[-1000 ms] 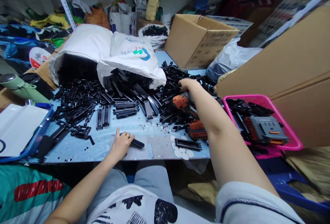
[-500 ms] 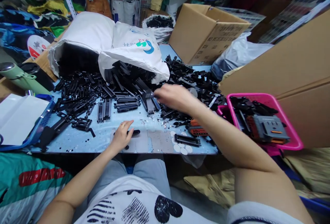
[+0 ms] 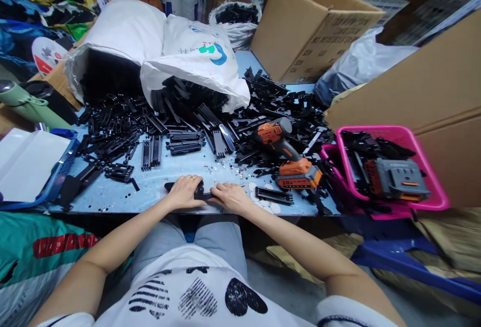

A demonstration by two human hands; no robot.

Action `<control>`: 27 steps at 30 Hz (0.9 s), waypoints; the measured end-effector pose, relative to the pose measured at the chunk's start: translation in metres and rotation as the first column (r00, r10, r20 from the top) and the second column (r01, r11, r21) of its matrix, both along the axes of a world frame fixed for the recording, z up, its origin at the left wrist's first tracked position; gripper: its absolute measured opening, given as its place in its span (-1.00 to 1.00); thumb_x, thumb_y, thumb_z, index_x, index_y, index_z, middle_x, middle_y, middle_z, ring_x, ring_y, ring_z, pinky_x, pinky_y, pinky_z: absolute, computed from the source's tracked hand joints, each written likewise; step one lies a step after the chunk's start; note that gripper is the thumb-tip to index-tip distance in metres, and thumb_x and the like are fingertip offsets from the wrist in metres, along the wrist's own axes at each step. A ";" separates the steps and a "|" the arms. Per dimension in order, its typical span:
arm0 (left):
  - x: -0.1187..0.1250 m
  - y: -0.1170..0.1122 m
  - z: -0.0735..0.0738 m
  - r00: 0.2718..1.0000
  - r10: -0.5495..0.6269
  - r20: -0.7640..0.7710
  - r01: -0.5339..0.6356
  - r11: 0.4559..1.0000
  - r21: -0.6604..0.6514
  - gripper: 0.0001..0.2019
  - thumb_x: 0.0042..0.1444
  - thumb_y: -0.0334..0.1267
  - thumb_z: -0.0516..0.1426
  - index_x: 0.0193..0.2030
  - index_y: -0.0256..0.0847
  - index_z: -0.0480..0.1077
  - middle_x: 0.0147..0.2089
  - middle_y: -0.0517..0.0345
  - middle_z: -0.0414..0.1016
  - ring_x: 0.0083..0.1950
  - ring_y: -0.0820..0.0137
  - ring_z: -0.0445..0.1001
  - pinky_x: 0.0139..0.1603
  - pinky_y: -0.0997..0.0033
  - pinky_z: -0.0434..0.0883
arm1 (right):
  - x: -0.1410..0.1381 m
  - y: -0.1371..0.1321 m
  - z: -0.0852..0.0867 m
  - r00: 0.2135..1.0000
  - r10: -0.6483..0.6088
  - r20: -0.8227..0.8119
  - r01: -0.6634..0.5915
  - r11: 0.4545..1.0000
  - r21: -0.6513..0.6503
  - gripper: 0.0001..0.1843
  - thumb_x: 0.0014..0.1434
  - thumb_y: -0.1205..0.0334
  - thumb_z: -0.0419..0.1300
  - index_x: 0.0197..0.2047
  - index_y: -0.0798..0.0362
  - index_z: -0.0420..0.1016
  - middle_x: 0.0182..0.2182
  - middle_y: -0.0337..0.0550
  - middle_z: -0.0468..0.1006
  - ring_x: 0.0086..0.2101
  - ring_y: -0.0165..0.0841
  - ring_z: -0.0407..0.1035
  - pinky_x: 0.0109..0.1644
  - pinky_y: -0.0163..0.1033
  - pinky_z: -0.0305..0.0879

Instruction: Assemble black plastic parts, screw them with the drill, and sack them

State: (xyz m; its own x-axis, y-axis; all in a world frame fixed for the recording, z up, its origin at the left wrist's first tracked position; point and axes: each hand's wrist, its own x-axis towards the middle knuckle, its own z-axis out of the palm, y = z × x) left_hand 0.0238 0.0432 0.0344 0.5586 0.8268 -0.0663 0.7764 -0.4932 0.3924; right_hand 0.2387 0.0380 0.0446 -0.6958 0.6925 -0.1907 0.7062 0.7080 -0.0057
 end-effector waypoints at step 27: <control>0.077 0.058 0.002 0.995 -0.053 0.087 0.040 0.988 0.151 -0.67 0.28 -0.25 -0.09 0.14 -0.21 0.24 0.12 -0.01 0.35 0.12 0.27 0.30 0.09 0.26 0.28 | 0.024 -0.005 -0.031 0.927 -0.110 -0.359 0.188 0.964 0.189 -0.66 0.31 0.08 -0.02 0.00 0.08 0.39 -0.10 -0.01 0.47 -0.14 -0.27 0.29 -0.06 -0.15 0.14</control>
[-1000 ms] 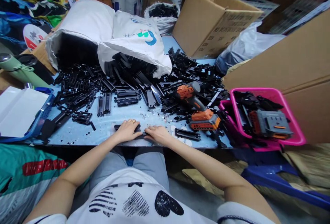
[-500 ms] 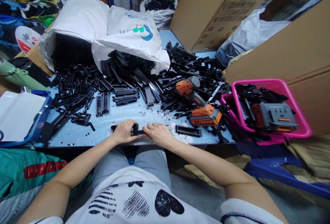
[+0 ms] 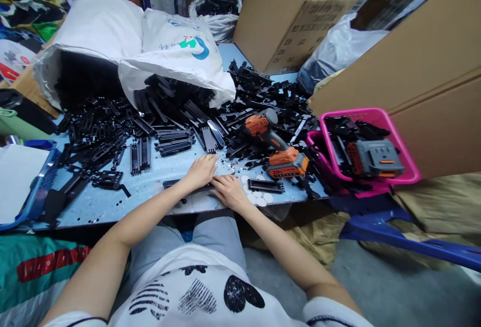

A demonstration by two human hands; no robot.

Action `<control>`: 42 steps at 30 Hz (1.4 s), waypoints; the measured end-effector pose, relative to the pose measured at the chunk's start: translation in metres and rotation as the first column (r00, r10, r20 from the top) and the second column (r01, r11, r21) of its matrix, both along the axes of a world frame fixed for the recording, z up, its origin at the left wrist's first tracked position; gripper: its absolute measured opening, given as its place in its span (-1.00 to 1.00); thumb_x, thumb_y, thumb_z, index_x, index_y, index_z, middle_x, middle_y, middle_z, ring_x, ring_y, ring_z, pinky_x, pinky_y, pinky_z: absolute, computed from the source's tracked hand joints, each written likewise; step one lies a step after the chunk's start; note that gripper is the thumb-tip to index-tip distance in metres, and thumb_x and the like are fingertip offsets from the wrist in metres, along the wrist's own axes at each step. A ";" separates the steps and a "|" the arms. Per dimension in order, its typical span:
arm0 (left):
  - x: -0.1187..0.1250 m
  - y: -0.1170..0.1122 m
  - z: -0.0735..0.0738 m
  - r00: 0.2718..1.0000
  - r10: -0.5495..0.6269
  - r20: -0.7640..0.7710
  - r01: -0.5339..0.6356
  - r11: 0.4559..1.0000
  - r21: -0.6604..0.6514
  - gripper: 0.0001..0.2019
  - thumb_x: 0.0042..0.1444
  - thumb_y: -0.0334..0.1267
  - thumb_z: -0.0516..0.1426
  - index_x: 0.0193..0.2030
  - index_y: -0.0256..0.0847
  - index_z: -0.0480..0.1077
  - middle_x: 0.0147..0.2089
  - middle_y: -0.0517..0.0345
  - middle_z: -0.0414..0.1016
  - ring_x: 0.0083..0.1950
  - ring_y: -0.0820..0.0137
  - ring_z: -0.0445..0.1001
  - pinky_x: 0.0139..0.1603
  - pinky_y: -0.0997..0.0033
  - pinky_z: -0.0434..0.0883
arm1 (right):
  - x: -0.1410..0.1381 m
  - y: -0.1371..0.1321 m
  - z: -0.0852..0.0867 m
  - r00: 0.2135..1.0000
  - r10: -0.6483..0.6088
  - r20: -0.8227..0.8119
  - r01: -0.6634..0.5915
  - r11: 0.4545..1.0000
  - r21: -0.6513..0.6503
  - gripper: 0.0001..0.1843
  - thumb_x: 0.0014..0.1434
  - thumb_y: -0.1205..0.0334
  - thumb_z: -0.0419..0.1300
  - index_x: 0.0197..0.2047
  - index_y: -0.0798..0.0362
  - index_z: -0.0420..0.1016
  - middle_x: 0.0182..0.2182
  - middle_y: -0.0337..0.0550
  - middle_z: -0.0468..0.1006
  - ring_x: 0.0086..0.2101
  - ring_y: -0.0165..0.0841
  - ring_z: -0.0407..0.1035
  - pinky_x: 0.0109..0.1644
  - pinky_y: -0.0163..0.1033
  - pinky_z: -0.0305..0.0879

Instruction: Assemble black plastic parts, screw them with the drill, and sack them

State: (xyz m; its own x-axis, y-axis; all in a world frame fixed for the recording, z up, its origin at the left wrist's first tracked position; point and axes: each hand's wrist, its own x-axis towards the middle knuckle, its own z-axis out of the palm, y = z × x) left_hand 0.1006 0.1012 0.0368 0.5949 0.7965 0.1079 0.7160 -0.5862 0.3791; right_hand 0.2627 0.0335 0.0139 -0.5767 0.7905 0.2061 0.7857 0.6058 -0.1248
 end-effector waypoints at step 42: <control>-0.114 0.070 -0.023 0.915 0.182 -0.359 -0.183 0.983 0.032 -0.10 0.03 0.28 0.03 0.36 -0.28 -0.07 0.38 -0.26 -0.05 0.39 -0.04 -0.12 0.30 -0.04 -0.10 | -0.063 0.167 0.022 0.804 -0.496 0.328 0.574 0.791 -0.211 -0.11 -0.25 -0.19 0.33 0.09 0.03 0.19 0.00 0.18 0.25 -0.01 0.01 0.18 -0.05 0.00 0.15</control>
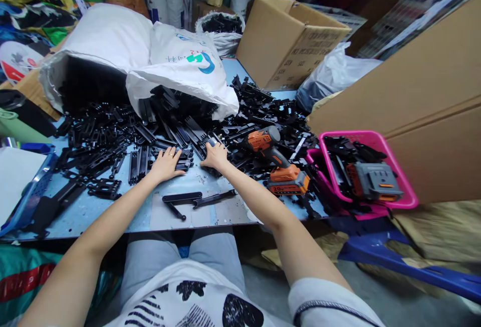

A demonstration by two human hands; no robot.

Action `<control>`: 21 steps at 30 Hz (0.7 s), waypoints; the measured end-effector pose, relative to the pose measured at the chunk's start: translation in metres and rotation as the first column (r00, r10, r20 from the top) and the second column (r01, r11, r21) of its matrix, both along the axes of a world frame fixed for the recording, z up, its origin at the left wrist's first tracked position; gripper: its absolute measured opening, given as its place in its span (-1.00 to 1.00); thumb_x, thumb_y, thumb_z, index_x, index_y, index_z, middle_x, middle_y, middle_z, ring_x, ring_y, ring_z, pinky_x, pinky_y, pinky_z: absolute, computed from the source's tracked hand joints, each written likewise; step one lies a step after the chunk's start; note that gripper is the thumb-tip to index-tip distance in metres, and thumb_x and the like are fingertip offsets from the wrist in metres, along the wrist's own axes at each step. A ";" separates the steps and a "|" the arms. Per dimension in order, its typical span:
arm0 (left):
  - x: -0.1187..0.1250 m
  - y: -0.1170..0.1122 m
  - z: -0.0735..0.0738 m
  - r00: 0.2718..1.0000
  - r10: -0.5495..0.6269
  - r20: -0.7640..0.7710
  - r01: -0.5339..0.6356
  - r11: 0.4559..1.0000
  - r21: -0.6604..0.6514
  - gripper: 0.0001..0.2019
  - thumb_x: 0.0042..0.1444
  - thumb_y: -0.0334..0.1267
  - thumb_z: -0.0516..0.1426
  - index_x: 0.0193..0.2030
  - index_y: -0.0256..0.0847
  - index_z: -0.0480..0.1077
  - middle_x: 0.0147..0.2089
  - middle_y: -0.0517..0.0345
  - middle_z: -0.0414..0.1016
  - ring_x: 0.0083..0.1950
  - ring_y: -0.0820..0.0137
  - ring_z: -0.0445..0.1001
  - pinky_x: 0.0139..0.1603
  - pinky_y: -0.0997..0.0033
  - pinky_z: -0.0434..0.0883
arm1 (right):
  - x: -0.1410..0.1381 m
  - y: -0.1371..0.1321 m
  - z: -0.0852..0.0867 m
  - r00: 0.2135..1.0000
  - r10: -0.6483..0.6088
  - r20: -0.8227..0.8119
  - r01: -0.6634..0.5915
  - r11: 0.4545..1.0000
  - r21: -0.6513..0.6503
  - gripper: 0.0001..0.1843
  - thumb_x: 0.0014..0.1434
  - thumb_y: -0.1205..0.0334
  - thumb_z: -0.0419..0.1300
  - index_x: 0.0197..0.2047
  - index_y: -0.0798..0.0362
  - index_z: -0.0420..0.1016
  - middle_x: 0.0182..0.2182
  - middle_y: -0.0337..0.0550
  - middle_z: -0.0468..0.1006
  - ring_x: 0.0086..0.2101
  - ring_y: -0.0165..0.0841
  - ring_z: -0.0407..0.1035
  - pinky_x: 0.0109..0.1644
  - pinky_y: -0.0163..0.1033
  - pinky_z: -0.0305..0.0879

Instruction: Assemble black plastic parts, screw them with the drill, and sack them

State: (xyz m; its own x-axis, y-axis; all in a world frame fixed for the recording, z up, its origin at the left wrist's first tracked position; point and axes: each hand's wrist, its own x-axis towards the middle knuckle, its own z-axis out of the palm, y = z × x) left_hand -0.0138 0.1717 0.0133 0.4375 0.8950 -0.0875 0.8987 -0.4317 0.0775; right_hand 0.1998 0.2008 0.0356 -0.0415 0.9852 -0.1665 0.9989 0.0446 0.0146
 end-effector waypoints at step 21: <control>0.005 0.000 0.002 0.999 0.044 0.028 -0.045 0.999 0.028 -0.17 0.08 0.24 0.01 0.34 -0.31 -0.02 0.35 -0.31 -0.01 0.38 -0.07 -0.12 0.27 -0.14 -0.10 | 0.030 0.022 0.085 0.999 -0.012 -0.051 0.028 0.948 0.318 -0.04 -0.22 -0.36 0.23 0.02 0.30 0.32 0.03 0.27 0.18 0.03 0.10 0.09 0.03 0.17 0.11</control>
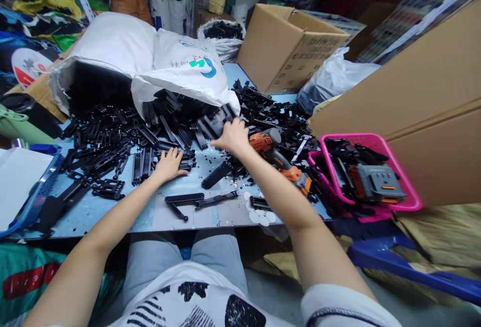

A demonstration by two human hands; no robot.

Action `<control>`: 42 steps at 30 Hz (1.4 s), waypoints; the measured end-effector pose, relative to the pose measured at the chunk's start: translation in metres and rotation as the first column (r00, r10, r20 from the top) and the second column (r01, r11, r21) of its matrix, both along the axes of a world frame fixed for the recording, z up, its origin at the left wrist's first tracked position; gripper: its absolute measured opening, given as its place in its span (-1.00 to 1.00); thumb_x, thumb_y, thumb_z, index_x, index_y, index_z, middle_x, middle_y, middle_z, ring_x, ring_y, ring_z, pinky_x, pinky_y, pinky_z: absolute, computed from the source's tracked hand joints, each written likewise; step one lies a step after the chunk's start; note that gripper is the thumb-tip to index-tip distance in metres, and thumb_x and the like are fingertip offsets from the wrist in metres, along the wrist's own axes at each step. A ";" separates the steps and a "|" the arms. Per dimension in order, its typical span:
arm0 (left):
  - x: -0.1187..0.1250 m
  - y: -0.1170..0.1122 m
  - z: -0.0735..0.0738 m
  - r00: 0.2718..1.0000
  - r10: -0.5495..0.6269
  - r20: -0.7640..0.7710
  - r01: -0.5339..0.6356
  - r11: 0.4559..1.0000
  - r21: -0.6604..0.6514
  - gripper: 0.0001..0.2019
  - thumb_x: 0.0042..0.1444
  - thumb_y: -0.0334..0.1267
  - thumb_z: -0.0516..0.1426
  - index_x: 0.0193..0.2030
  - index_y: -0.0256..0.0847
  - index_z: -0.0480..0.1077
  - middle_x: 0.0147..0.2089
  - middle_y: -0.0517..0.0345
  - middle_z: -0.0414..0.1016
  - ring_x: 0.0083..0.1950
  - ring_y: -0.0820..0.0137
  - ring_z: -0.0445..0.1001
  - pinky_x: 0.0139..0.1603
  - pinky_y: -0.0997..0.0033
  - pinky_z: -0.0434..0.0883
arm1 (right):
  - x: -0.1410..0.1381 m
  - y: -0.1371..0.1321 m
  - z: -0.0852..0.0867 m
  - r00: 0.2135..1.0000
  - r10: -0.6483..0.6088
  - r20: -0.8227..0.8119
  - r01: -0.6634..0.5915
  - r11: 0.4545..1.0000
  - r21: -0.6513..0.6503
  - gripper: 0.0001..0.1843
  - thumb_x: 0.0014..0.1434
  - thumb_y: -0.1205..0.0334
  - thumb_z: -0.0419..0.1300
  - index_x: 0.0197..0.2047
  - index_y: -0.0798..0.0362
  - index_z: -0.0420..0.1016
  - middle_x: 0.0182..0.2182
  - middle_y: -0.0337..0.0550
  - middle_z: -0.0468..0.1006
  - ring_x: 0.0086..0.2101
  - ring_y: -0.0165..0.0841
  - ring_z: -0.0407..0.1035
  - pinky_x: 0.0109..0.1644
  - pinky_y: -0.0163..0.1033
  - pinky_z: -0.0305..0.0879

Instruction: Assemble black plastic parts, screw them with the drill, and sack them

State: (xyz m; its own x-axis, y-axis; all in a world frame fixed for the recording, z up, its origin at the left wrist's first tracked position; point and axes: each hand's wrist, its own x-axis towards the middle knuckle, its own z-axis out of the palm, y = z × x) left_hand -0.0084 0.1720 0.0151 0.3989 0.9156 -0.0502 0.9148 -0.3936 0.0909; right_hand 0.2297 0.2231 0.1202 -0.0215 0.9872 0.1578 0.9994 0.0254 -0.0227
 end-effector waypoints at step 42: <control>0.130 0.007 0.010 0.983 -0.184 0.004 0.183 0.981 0.070 -0.77 0.16 -0.45 -0.01 -0.15 -0.35 0.44 -0.11 -0.18 0.45 0.01 0.17 0.30 -0.11 0.23 0.25 | 0.063 -0.030 -0.080 0.949 0.080 -0.306 -0.085 0.996 -0.006 -0.82 0.21 0.19 0.11 -0.14 0.04 0.40 -0.29 -0.12 0.57 -0.27 -0.31 0.45 -0.20 -0.30 0.24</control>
